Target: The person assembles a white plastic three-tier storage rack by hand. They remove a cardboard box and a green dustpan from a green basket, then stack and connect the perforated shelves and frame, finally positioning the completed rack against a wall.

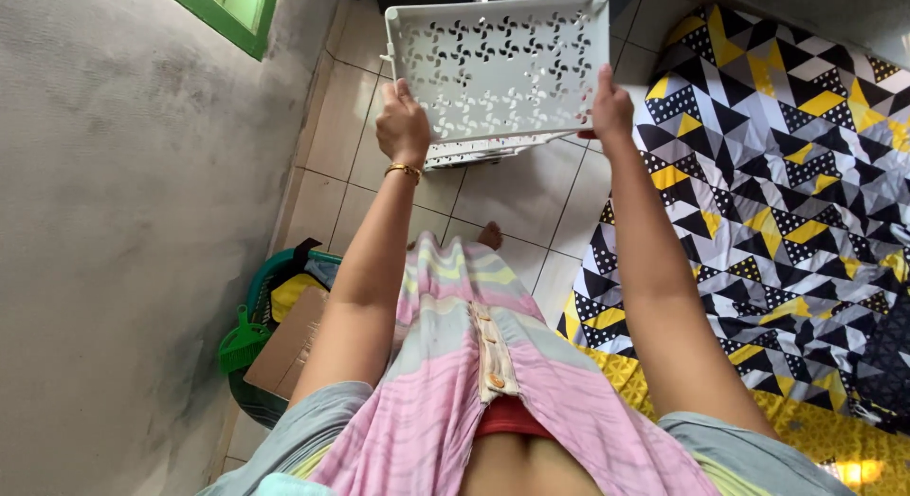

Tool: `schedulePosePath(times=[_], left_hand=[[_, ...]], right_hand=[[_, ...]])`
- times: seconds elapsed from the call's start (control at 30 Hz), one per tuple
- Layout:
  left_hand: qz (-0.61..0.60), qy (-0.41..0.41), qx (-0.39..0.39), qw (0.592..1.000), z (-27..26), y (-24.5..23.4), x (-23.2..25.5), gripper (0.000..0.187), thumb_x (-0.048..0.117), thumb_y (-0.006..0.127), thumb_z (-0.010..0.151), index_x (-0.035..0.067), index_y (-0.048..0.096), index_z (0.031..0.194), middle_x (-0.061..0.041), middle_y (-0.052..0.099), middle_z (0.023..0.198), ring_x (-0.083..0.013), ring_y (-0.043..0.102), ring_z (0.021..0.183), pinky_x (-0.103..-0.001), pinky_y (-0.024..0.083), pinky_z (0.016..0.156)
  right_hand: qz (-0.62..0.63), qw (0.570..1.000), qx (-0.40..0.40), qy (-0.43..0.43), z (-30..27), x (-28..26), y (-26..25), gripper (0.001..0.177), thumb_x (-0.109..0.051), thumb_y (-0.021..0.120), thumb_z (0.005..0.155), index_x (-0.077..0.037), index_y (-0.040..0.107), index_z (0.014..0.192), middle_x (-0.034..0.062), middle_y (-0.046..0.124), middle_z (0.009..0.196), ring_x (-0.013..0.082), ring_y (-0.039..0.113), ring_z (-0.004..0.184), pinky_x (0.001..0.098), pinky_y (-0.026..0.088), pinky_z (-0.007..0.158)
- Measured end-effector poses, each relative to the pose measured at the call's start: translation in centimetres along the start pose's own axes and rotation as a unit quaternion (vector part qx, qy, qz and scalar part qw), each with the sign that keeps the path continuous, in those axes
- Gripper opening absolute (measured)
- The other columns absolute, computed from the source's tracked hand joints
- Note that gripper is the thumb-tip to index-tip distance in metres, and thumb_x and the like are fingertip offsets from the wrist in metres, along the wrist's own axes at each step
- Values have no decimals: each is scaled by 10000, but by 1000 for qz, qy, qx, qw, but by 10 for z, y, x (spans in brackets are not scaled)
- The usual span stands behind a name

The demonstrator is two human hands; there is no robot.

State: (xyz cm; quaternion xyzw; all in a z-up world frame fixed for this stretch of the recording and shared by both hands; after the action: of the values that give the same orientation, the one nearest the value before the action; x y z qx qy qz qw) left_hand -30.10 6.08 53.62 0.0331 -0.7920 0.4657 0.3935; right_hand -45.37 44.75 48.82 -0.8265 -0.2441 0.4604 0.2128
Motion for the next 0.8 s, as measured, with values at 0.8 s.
schedulePosePath(times=[0.8], left_hand=[[-214,-111,-282,929,-161,228,111,502,483,350,1044,12,461,1178,-245,695,942,-385,749,768,-487,603,576]], right_hand=[[-4,984,172,-45,76,34,-205,558,-424,656,998,-90,522,1425,145,628,1358,274,659,1212,375,530,990]])
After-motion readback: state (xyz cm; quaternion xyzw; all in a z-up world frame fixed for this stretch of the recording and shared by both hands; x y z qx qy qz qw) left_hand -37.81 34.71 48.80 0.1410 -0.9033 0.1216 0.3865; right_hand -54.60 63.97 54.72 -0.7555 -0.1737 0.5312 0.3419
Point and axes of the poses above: each hand's wrist, its own z-axis towards the middle knuckle, its own y-axis out of the palm, x = y × z, the point moved 7 cm from there along z, towards the middle knuckle
